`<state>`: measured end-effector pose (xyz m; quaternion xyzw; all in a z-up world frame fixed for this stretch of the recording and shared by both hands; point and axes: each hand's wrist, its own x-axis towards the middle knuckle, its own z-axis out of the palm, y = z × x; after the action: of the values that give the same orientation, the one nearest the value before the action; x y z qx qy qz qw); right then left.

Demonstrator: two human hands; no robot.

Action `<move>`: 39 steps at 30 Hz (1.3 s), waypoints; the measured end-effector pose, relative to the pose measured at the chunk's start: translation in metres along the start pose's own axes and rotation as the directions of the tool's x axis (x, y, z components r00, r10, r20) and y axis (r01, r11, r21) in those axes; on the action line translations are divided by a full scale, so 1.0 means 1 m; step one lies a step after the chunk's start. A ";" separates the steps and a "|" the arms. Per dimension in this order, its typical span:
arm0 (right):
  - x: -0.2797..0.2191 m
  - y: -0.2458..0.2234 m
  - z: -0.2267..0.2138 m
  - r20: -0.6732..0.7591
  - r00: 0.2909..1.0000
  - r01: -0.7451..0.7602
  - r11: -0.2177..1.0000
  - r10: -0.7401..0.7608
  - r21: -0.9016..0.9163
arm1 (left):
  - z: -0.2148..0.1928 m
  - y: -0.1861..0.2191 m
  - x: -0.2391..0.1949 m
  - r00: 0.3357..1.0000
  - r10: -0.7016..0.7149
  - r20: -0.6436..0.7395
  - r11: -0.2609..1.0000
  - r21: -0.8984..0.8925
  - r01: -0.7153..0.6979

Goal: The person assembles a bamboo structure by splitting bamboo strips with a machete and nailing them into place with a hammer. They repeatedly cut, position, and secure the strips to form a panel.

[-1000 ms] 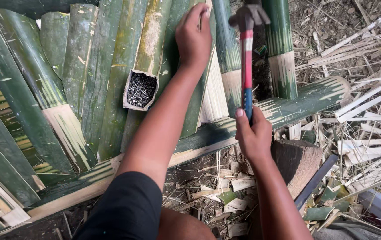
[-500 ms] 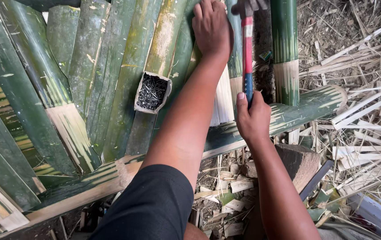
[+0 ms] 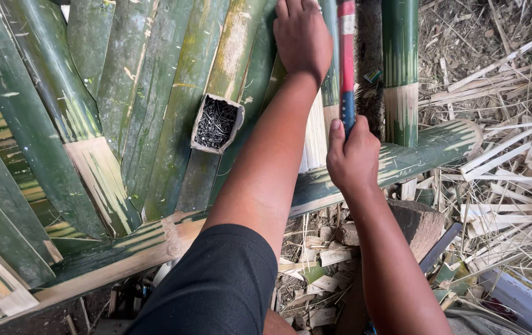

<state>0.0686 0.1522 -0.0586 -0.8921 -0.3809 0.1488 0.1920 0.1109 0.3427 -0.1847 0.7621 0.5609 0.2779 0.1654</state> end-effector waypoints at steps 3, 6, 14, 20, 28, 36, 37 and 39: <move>0.002 0.001 0.000 0.012 0.999 -0.030 0.999 0.030 -0.015 | 0.003 -0.004 -0.002 1.000 0.008 -0.008 0.999 -0.049 -0.008; 0.010 0.007 -0.002 0.055 0.988 -0.139 0.986 0.144 -0.090 | -0.001 0.001 0.005 1.000 0.005 -0.018 1.000 -0.006 -0.005; -0.032 0.040 -0.002 0.002 0.978 -0.206 0.978 0.206 0.026 | -0.063 -0.025 -0.053 0.855 0.321 0.408 0.938 -0.014 -0.346; -0.028 0.027 0.002 0.023 0.975 -0.220 0.974 0.219 0.044 | -0.073 -0.046 -0.076 0.779 0.416 0.470 0.890 -0.036 -0.454; -0.002 -0.008 0.000 0.018 0.995 -0.096 0.995 0.096 -0.035 | -0.066 -0.049 -0.077 0.771 0.392 0.502 0.889 0.010 -0.458; -0.005 -0.010 -0.005 -0.052 0.999 -0.012 0.999 0.014 0.033 | -0.065 -0.049 -0.077 0.793 0.393 0.466 0.894 0.009 -0.448; -0.004 -0.008 -0.005 -0.028 1.000 -0.002 1.000 0.001 -0.028 | -0.064 -0.050 -0.082 0.793 0.389 0.470 0.894 0.018 -0.449; 0.000 -0.008 -0.007 -0.021 1.000 0.005 0.992 -0.008 -0.127 | -0.063 -0.049 -0.083 0.798 0.397 0.453 0.889 0.027 -0.458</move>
<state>0.0668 0.1555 -0.0484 -0.9029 -0.3904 0.1141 0.1394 0.0171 0.2756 -0.1821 0.9208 0.3400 0.0920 0.1676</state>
